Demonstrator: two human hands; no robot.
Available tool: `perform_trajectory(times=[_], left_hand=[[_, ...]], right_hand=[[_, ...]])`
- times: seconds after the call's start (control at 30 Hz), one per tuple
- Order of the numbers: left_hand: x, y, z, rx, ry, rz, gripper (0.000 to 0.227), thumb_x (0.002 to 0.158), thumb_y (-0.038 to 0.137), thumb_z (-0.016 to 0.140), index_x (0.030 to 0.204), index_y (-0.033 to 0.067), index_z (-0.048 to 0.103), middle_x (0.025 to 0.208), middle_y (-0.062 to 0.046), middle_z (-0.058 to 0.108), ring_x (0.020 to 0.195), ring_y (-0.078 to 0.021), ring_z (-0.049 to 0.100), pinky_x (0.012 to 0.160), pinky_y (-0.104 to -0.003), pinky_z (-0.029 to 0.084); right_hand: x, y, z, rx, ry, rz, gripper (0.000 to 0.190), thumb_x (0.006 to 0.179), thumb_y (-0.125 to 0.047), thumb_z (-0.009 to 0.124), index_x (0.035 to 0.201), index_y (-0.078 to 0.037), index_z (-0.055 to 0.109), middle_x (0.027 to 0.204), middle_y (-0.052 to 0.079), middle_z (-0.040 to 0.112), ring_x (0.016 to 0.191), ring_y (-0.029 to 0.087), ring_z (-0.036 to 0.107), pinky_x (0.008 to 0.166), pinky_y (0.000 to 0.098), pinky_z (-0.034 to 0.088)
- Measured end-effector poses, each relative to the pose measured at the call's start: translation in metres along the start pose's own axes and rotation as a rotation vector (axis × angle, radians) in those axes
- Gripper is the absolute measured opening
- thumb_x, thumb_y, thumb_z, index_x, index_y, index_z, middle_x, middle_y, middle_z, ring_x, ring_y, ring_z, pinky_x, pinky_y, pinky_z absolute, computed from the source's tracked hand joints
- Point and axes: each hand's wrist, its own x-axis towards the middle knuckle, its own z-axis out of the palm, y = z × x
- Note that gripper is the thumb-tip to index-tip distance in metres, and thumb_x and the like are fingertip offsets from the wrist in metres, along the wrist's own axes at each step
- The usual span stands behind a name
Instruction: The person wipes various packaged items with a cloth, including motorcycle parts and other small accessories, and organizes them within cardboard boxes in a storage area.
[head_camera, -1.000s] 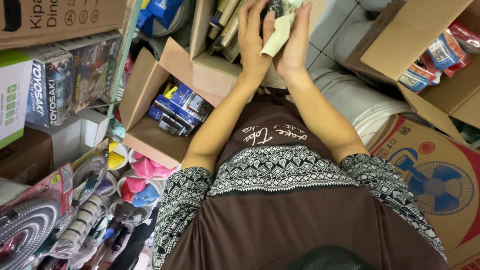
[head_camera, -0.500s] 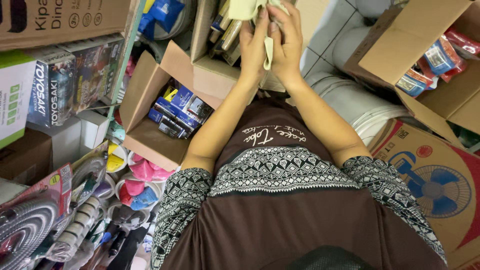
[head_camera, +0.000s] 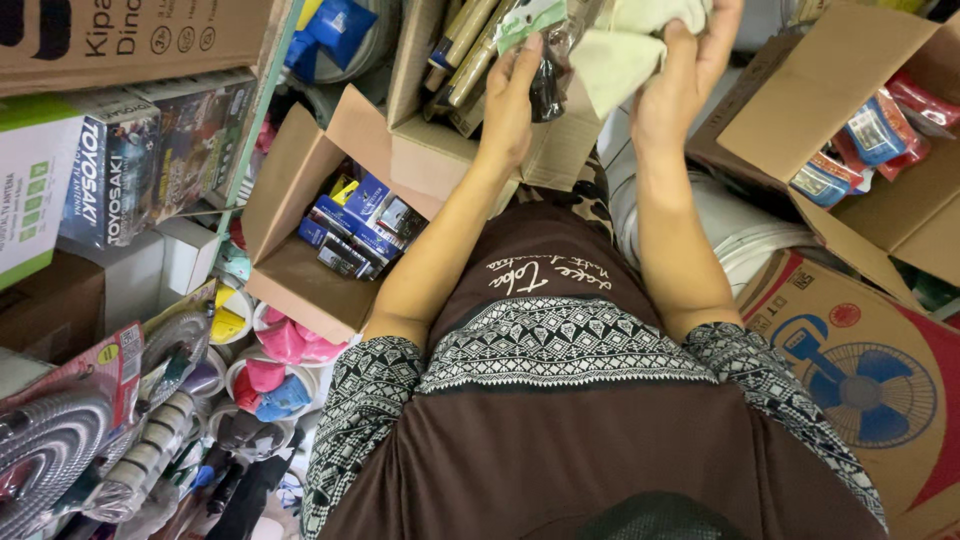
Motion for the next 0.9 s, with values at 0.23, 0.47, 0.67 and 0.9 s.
perform_trajectory(times=[0.23,0.47,0.67,0.9], left_hand=[[-0.004,-0.009,0.007,0.097,0.008,-0.039,0.04,0.102,0.033,0.057,0.117,-0.0033,0.064,0.105,-0.004,0.065,0.097,-0.0147,0.061,0.085,-0.033,0.049],[-0.01,0.013,0.001,0.432,-0.059,0.124,0.037,0.106,0.03,0.058,0.105,-0.005,0.071,0.096,-0.006,0.067,0.089,-0.0156,0.059,0.082,-0.031,0.049],[-0.013,0.043,0.005,0.572,-0.214,0.125,0.031,0.101,0.025,0.057,0.112,-0.0027,0.067,0.097,-0.007,0.071,0.089,-0.013,0.065,0.08,-0.031,0.052],[-0.015,0.055,0.009,0.659,-0.562,0.047,0.028,0.104,0.021,0.055,0.104,-0.0038,0.068,0.09,-0.006,0.074,0.082,-0.0158,0.069,0.072,-0.033,0.056]], right_hand=[[-0.017,-0.026,0.043,-0.793,-0.529,-0.595,0.021,0.109,-0.014,0.061,0.126,-0.004,0.067,0.121,0.014,0.061,0.11,0.032,0.055,0.099,0.0407,0.046],[0.004,0.016,0.013,-0.723,-0.318,-0.305,0.016,0.108,-0.011,0.069,0.121,-0.002,0.066,0.11,0.012,0.065,0.1,0.025,0.06,0.09,0.0366,0.051],[-0.001,0.007,-0.01,-0.282,-0.323,-0.131,0.014,0.108,-0.015,0.062,0.117,-0.004,0.06,0.107,0.006,0.06,0.092,0.014,0.055,0.082,0.0291,0.049],[-0.004,-0.01,0.016,-0.559,-0.598,-0.291,0.021,0.104,-0.013,0.074,0.117,-0.001,0.061,0.11,0.011,0.064,0.1,0.015,0.062,0.087,0.0311,0.052]])
